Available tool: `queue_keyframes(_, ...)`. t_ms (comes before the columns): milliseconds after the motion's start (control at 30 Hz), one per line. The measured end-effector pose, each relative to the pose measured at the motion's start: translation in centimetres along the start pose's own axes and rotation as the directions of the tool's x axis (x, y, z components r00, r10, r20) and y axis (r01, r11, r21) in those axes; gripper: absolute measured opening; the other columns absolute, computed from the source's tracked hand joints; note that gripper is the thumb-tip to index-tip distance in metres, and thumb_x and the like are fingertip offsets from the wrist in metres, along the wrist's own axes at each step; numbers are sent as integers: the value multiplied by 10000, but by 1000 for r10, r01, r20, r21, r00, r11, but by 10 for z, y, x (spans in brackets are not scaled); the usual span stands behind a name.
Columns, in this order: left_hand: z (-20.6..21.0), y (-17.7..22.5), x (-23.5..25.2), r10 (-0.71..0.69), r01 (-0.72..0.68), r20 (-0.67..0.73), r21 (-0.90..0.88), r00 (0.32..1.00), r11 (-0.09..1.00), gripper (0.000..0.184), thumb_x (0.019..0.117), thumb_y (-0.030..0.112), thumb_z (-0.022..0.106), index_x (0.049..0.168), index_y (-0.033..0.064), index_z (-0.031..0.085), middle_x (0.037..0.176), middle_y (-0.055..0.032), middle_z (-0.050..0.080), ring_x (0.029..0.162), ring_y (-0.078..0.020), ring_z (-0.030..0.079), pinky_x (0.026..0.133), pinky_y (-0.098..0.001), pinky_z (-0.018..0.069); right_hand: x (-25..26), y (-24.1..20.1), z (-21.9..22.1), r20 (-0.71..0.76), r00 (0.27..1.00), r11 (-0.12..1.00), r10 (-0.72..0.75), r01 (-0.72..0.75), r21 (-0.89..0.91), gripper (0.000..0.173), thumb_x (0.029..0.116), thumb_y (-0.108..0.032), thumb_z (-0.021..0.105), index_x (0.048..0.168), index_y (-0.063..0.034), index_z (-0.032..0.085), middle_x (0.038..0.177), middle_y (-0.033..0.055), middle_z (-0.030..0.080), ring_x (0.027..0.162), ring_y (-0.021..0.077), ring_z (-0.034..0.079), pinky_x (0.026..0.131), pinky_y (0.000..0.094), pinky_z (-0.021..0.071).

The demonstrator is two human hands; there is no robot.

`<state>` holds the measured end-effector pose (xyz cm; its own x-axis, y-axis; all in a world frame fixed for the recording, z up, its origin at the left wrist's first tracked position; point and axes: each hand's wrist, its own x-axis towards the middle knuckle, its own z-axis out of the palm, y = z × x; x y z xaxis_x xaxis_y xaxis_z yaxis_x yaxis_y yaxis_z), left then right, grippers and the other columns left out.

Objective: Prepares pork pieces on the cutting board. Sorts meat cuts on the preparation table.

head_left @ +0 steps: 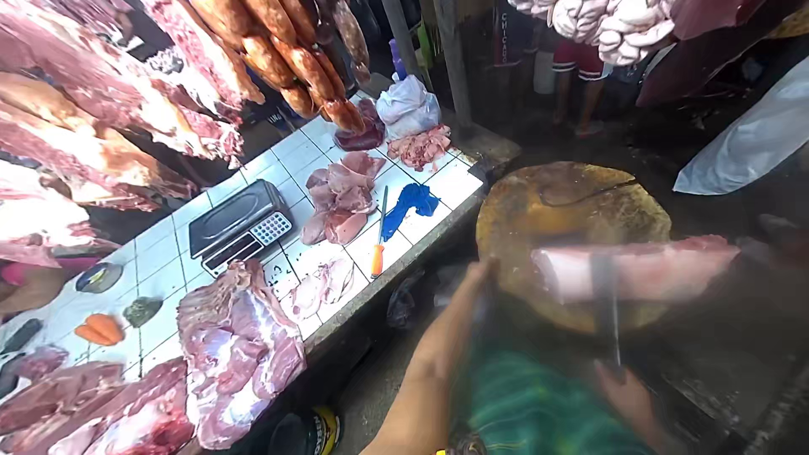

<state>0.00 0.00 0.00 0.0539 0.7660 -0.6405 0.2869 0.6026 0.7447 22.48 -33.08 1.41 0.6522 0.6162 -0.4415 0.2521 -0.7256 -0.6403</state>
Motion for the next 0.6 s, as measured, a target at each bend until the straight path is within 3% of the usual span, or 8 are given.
queue_keyframes(67, 26, -22, -5, -28, 28, 18, -47, 999, 998, 846, 911, 457, 760, 1530, 38, 362, 1348, -262, 601, 1200, -386, 636, 971, -566, 563, -9, -5, -2, -40, 995, 996, -88, 88, -1, 579, 1003, -429, 659, 1334, 42, 604, 1099, 316, 686, 1054, 461, 669, 943, 665, 495)
queue_keyframes(100, 34, -25, -10, -19, 18, -10, -37, 1000, 999, 873, 900, 403, 790, 1545, 37, 329, 1341, -264, 603, 1183, -382, 642, 960, -551, 568, -13, -9, -4, -45, 991, 992, -123, 123, -1, 600, 1013, -426, 642, 1380, 42, 567, 1120, 316, 686, 1062, 460, 675, 951, 660, 503)
queue_keyframes(200, 39, -30, -23, -13, 16, -33, 119, 999, 993, 672, 967, 439, 706, 1414, -25, 516, 1228, -254, 663, 1094, -360, 672, 942, -536, 561, -22, -23, -17, 40, 990, 991, -132, 133, -21, 635, 1051, -419, 559, 1499, 19, 454, 1153, 289, 689, 1030, 417, 700, 936, 615, 541)
queue_keyframes(267, 35, -38, -23, -35, 36, -8, 225, 999, 974, 626, 1004, 511, 620, 1315, -31, 597, 1157, -231, 685, 1021, -329, 685, 913, -519, 565, -15, -31, -20, 98, 984, 988, -151, 150, 24, 549, 1075, -426, 489, 1451, -26, 504, 1022, 198, 698, 881, 309, 701, 830, 528, 582)
queue_keyframes(367, 39, -46, -16, -40, 49, -48, 208, 998, 977, 639, 1012, 539, 589, 1320, -20, 603, 1192, -241, 685, 1047, -349, 700, 929, -539, 578, 5, -35, -11, 141, 953, 961, -267, 252, 115, 504, 1103, -429, 345, 1357, -42, 546, 835, 90, 656, 686, 210, 657, 673, 442, 594)
queue_keyframes(500, 45, -48, -23, -33, 53, -99, 205, 995, 977, 568, 1049, 489, 531, 1282, -19, 626, 1197, -251, 681, 1047, -361, 698, 916, -549, 574, 22, -59, -6, 169, 952, 966, -257, 248, 72, 548, 1096, -526, 319, 1329, -96, 565, 811, 101, 669, 661, 241, 674, 666, 482, 603)
queue_keyframes(600, 40, -54, -30, -22, 35, -68, 192, 997, 981, 456, 1051, 370, 550, 1312, 3, 622, 1206, -221, 694, 1032, -328, 720, 904, -515, 595, 32, -73, 0, 192, 954, 973, -230, 222, 64, 571, 1089, -563, 309, 1340, -118, 563, 806, 108, 662, 635, 261, 666, 644, 502, 603)
